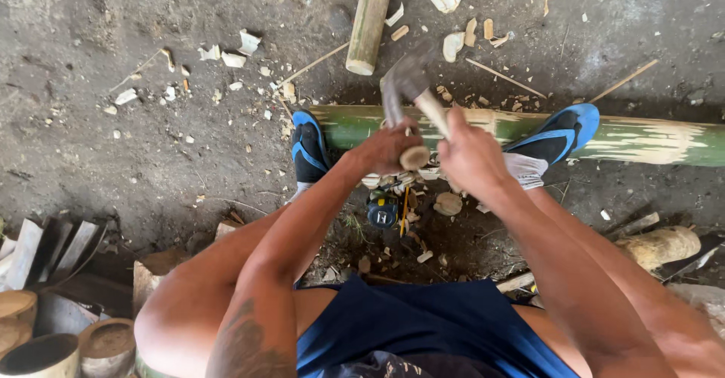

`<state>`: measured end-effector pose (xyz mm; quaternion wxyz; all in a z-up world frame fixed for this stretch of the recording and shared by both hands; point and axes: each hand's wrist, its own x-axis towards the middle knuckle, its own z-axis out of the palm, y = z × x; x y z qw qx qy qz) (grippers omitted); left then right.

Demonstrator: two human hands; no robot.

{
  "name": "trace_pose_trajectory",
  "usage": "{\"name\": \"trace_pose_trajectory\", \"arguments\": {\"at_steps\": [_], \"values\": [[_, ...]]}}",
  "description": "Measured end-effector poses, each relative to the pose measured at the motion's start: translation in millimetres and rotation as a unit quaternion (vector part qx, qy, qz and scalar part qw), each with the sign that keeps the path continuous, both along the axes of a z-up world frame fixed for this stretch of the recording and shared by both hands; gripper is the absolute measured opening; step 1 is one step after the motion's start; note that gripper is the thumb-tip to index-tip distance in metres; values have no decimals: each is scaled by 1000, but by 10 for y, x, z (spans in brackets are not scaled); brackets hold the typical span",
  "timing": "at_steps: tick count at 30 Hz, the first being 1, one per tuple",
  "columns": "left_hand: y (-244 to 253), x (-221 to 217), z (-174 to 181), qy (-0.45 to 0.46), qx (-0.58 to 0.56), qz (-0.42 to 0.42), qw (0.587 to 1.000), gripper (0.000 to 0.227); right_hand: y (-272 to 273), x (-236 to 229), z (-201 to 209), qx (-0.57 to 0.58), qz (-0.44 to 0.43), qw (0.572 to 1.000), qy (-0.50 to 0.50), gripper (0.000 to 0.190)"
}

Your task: The person sits on the ground and uses a hammer and chisel to carve a hole into a bamboo pole. They repeatedly strike the chisel to remove material, occasionally repositioning the chisel and clearing debris. The person briefly uses a pencil to mark the bamboo before resuming carving.

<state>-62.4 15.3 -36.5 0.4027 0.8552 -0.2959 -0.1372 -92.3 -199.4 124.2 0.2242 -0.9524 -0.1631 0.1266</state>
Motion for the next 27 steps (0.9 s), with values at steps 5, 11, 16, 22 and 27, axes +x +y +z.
{"name": "trace_pose_trajectory", "arguments": {"at_steps": [5,11,16,22,27], "values": [[130,394,182,196,-309,205,908,73,-191,98,161,50,-116,991,34,34],[-176,884,84,25,-447,344,825,68,-333,124,121,101,-111,988,-33,16],[-380,996,107,73,-329,451,827,52,-350,181,172,88,-120,989,-13,12],[-393,971,192,64,-365,481,794,42,-347,358,379,95,-94,990,-53,16],[-528,776,264,14,-288,495,820,41,-204,721,597,124,-39,987,-94,24]]}}
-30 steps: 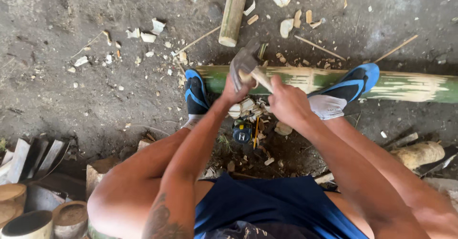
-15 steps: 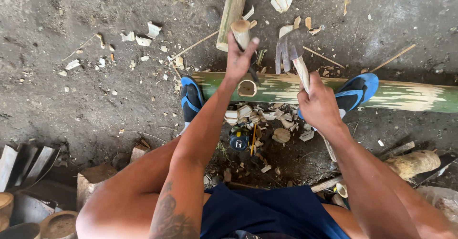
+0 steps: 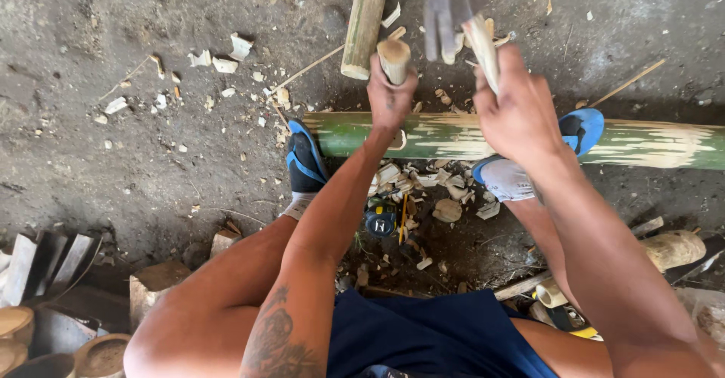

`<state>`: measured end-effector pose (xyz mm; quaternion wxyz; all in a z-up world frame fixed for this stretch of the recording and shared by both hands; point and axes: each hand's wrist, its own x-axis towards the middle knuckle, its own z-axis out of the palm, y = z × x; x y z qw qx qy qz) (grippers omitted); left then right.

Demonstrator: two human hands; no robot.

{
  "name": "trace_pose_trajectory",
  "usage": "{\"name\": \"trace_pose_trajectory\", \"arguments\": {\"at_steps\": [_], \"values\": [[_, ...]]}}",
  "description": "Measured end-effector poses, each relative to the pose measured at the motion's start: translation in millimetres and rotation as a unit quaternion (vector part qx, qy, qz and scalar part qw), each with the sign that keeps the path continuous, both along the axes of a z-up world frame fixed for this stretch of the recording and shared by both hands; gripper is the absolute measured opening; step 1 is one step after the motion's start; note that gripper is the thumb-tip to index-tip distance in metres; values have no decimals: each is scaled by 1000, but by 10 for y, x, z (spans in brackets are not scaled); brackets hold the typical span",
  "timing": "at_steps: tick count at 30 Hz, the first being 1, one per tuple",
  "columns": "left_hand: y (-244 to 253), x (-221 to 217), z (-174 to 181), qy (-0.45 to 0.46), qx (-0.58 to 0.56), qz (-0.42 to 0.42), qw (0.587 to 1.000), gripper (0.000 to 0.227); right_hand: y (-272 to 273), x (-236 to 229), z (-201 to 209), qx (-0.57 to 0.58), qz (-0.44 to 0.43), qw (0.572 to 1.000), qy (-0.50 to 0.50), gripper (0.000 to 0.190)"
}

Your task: The person sits on the ground and uses a hammer and chisel to carve a hole into a bamboo pole. They repeatedly strike the chisel to remove material, occasionally repositioning the chisel and clearing debris. The person briefly uses a pencil to mark the bamboo before resuming carving.

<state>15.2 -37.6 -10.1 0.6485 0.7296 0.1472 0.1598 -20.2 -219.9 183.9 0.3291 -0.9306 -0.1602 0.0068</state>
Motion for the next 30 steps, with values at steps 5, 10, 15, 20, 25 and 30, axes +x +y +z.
{"name": "trace_pose_trajectory", "arguments": {"at_steps": [5,10,15,20,25,30], "values": [[-66,-84,41,-25,29,-5,999,44,403,201,142,-289,46,935,201,27],[-92,-71,26,-33,13,-42,999,40,322,302,561,-214,50,975,-22,28],[-134,-70,-110,-30,22,-26,999,39,176,443,543,-20,5,970,-240,1],[-120,-94,-175,-19,94,-25,995,69,455,132,-90,-263,46,942,201,41],[-198,-191,-85,-25,61,-18,998,44,198,117,355,-238,30,967,87,44],[-174,-195,-247,-7,22,-34,999,40,223,77,493,37,-13,994,-103,36]]}}
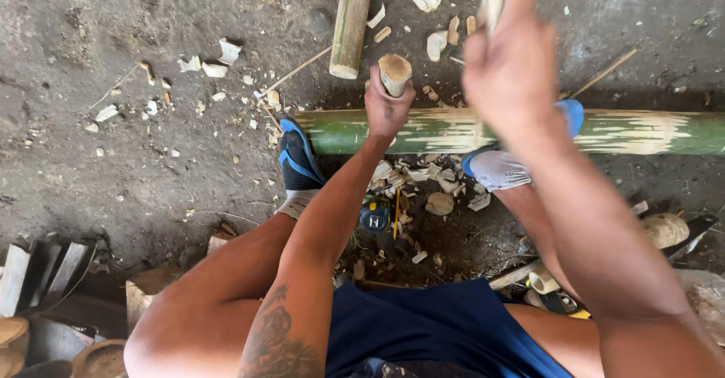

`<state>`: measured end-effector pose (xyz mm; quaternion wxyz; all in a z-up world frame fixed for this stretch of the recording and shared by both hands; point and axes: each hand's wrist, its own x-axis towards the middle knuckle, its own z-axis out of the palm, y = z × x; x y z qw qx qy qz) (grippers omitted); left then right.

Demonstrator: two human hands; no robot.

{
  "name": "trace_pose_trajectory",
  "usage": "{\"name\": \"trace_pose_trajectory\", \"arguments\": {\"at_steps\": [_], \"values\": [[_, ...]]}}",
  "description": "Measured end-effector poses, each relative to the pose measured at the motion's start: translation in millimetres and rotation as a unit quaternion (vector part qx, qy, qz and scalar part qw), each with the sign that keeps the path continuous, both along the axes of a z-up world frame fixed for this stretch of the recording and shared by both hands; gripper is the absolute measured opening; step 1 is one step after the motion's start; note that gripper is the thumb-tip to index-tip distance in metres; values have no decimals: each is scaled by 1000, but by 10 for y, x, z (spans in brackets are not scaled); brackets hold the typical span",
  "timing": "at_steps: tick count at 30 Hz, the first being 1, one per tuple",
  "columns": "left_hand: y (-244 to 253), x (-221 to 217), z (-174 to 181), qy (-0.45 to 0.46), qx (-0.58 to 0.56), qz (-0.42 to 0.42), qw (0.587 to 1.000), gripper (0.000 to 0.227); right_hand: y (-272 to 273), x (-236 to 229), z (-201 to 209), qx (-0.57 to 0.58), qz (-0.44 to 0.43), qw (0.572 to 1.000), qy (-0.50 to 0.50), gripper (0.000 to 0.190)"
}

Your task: The person sits on the ground and uses a hammer and chisel to carve a hole into a bamboo pole. They repeatedly strike the chisel to remove material, occasionally repositioning the chisel and clearing debris. The person briefly uses a pencil to mark the bamboo before resuming carving.

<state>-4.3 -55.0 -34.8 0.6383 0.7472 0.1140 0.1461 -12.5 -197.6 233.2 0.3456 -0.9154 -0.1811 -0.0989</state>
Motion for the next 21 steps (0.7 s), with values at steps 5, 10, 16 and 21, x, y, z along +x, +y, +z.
{"name": "trace_pose_trajectory", "arguments": {"at_steps": [5,10,16,21], "values": [[53,-275,-322,-9,22,-96,995,59,125,-364,-767,-318,51,888,327,53],[277,-291,-508,-37,-5,34,999,66,-18,-432,-1033,-220,23,957,186,29],[451,-219,-48,-106,-156,-136,973,52,-84,-507,-798,-129,-44,949,286,24],[320,-122,205,-72,-175,-75,979,22,-227,-565,-778,-78,-36,976,199,22]]}}
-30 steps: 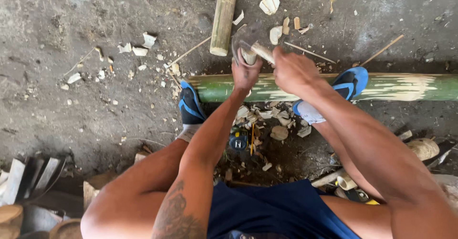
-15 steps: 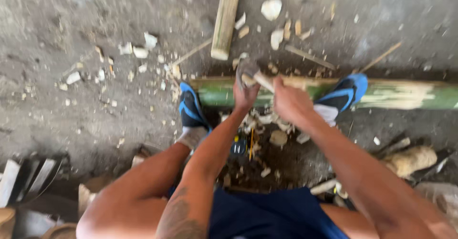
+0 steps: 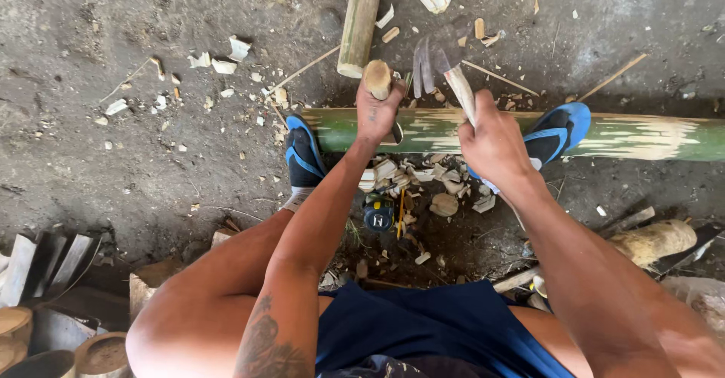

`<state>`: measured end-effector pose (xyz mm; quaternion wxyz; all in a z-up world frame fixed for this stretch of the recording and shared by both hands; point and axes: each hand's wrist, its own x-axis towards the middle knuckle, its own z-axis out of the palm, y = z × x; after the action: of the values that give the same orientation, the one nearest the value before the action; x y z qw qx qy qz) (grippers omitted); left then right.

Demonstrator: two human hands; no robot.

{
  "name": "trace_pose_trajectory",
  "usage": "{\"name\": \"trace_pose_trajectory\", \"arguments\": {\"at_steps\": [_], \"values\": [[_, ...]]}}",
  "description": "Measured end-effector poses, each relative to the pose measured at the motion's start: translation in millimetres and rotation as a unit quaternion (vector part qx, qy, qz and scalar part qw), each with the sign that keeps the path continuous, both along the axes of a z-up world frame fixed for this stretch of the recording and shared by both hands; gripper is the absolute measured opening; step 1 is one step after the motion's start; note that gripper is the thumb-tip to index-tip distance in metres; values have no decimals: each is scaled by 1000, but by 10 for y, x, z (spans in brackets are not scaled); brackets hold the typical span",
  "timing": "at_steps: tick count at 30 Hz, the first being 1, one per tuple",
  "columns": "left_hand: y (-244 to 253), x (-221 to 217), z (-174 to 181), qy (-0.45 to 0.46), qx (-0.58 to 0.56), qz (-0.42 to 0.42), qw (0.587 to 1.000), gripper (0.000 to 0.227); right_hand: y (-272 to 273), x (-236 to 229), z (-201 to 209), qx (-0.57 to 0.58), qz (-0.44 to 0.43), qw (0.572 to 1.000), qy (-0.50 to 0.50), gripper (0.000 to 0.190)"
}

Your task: The person sits on the ground and uses a hammer and chisel to carve a hole into a bamboo pole. They repeatedly strike the chisel to remove material, occasionally repositioning the chisel and clearing debris. The person briefly uses a pencil to mark the bamboo before resuming carving.

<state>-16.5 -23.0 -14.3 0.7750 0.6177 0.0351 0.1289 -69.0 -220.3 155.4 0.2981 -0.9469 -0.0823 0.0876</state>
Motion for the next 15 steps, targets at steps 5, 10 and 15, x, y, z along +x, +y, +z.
{"name": "trace_pose_trajectory", "arguments": {"at_steps": [5,10,15], "values": [[-74,-28,-82,-12,42,27,999,24,-97,-92,72,-1,-4,999,-49,17],[-46,-73,-83,-5,-16,-18,1000,21,-2,-127,260,25,-16,993,-118,19],[-12,-140,-142,6,9,15,1000,23,31,-169,382,65,22,986,-152,23]]}}
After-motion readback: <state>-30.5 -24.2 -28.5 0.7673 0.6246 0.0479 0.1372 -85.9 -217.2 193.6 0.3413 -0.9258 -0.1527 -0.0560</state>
